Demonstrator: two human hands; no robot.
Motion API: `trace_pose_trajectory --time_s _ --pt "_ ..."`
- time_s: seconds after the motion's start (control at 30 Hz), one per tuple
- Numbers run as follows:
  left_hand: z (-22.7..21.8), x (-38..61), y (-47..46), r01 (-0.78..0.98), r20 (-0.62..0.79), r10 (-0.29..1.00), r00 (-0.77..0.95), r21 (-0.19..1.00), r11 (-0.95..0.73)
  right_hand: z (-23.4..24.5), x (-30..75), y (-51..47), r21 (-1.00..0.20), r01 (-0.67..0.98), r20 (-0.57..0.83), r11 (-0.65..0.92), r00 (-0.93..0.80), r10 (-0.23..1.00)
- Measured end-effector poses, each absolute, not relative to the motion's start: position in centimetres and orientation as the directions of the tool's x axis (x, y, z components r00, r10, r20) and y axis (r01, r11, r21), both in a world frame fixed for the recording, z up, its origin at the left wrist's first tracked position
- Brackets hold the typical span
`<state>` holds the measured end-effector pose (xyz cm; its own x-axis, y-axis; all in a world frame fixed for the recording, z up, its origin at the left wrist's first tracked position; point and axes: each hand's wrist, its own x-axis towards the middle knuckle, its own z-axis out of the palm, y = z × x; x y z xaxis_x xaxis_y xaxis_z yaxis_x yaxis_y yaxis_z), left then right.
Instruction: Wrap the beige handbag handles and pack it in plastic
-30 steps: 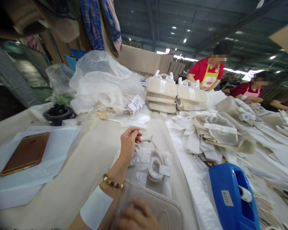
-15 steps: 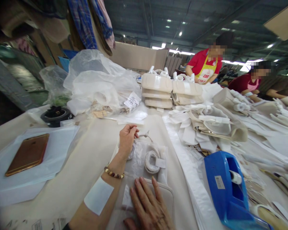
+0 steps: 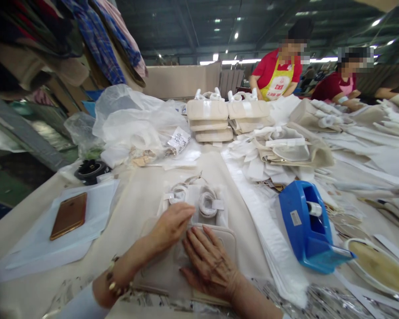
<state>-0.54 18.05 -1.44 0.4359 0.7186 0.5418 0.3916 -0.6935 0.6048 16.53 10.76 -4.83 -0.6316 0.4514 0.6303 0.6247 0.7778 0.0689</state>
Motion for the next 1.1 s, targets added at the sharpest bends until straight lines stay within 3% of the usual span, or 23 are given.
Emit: trace_pose_trajectory --time_s 0.03,0.13,0.2,0.3,0.37,0.5,0.63,0.97,1.1 --pt "-2.2 -1.4 16.5 0.412 0.535 0.665 0.521 0.524 -0.745 -4.8 16.5 10.7 0.054 0.615 0.636 0.787 -0.629 0.448" --pt "-4.4 -3.2 13.9 0.482 0.496 0.480 0.723 0.135 -0.866 -4.7 16.5 10.9 -0.016 0.544 0.658 0.839 -0.626 0.418" --pt "-5.2 -3.7 13.5 0.498 0.465 0.449 0.764 0.018 -0.867 -4.4 16.5 11.1 -0.081 0.493 0.646 0.866 -0.635 0.423" --pt "-5.3 -3.9 13.6 0.500 0.408 0.453 0.793 -0.009 -0.866 -3.8 17.1 10.8 -0.187 0.459 0.546 0.869 -0.686 0.480" --pt "-4.8 -4.2 13.4 0.493 0.340 0.461 0.820 -0.008 -0.870 -3.7 18.2 9.8 -0.190 0.502 0.466 0.844 -0.711 0.528" --pt "-3.6 -5.0 12.5 0.483 0.139 0.485 0.863 0.054 -0.874 -4.7 21.5 6.5 -0.005 0.688 0.416 0.725 -0.658 0.628" --pt "-3.4 -5.5 12.1 0.492 -0.004 0.496 0.868 0.133 -0.860 -6.1 23.8 4.2 0.071 0.739 0.439 0.670 -0.626 0.644" --pt "-3.6 -3.1 12.6 0.600 -0.048 0.598 0.800 0.075 -0.797 -6.0 25.1 6.3 0.116 0.769 0.535 0.629 -0.582 0.612" --pt "-3.5 -1.8 12.7 0.644 -0.033 0.643 0.765 0.048 -0.764 -6.0 25.2 5.0 0.028 0.743 0.550 0.669 -0.570 0.610"
